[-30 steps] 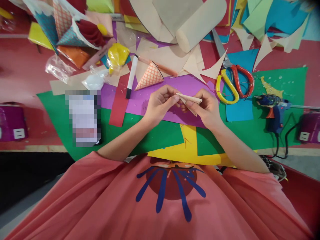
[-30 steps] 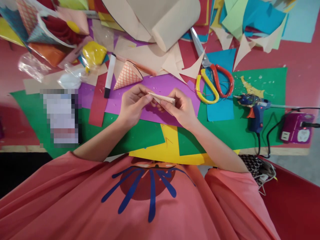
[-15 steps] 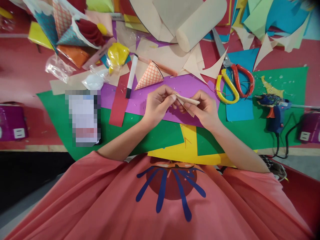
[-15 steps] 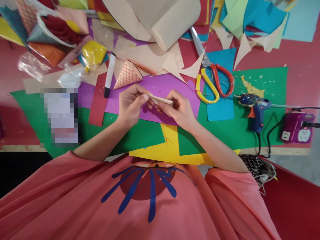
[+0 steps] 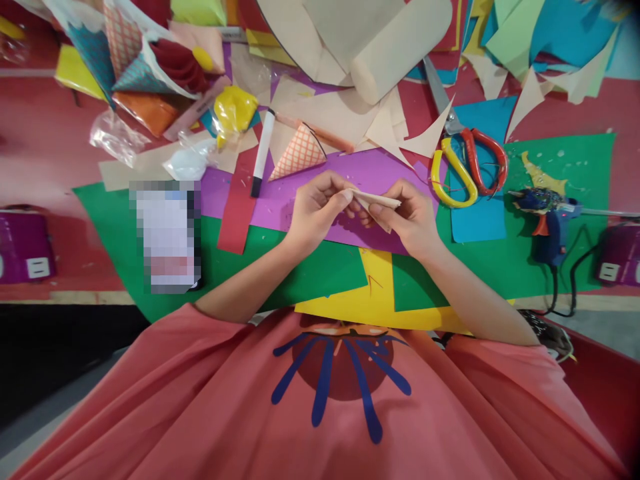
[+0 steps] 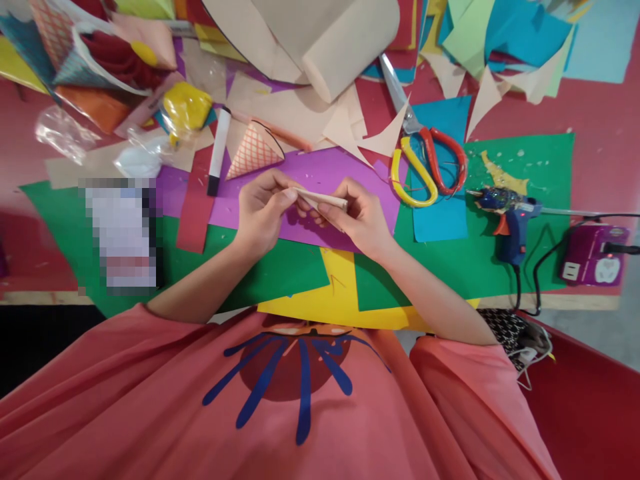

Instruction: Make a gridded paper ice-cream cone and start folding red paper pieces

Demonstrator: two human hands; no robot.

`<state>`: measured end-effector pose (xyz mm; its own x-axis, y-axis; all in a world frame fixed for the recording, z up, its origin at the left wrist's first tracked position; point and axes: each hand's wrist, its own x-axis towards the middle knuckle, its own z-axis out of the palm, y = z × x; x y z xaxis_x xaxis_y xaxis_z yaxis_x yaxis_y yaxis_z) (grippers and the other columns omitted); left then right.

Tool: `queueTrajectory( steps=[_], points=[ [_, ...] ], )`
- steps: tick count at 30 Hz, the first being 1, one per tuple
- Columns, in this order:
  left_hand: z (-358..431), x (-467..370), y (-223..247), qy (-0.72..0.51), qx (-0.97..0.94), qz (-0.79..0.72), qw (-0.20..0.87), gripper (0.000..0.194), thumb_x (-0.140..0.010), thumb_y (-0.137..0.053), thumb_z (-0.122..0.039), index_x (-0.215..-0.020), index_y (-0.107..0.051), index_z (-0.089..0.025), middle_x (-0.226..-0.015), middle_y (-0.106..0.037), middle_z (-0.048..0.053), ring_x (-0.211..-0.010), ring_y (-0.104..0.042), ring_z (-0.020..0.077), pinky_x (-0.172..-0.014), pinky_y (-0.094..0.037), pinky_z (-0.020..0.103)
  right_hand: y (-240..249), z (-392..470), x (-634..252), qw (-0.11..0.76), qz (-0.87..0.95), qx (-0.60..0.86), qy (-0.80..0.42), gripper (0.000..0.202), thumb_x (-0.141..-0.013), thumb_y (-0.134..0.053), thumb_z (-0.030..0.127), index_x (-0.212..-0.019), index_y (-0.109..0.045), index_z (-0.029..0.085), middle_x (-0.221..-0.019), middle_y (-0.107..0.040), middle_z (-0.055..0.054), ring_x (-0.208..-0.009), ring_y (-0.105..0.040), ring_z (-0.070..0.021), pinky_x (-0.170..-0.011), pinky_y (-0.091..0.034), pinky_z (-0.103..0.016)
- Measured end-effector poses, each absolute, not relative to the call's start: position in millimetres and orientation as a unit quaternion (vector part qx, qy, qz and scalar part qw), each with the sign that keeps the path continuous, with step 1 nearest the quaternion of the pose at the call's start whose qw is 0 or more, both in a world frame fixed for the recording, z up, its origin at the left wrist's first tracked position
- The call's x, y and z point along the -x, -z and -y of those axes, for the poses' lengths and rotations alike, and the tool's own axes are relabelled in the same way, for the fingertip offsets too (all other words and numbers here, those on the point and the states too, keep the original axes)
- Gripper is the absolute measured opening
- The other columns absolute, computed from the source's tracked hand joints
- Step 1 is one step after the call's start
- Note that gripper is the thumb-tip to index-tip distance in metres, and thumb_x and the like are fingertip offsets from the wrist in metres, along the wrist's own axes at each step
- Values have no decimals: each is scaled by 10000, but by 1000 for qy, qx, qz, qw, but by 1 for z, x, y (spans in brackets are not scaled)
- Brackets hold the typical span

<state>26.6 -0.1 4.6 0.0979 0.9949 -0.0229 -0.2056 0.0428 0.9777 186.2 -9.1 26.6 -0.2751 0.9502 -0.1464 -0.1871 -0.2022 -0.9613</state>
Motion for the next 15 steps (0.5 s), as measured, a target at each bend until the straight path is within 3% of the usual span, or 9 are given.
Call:
queueTrajectory(
  steps=[9, 15],
  points=[
    [-1, -26, -11, -459, -475, -407, 631, 402, -708, -759, -536, -790, -558, -198, -623, -642, -47, -558, -650, 81, -560, -551, 203, -20, 10, -189, 424, 493, 433, -625, 458, -738, -731, 574, -692, -443, 221, -473, -481, 97, -411, -396, -55, -429, -308, -228],
    [0, -28, -8, -506, -487, -402, 588, 372, -768, -713, -521, -721, -534, -198, -563, -653, -48, -501, -629, 75, -510, -528, 189, -23, 10, -188, 421, 502, 435, -617, 430, -761, -739, 521, -690, -434, 226, -473, -473, 92, -415, -418, -63, -433, -310, -236]
  ],
)
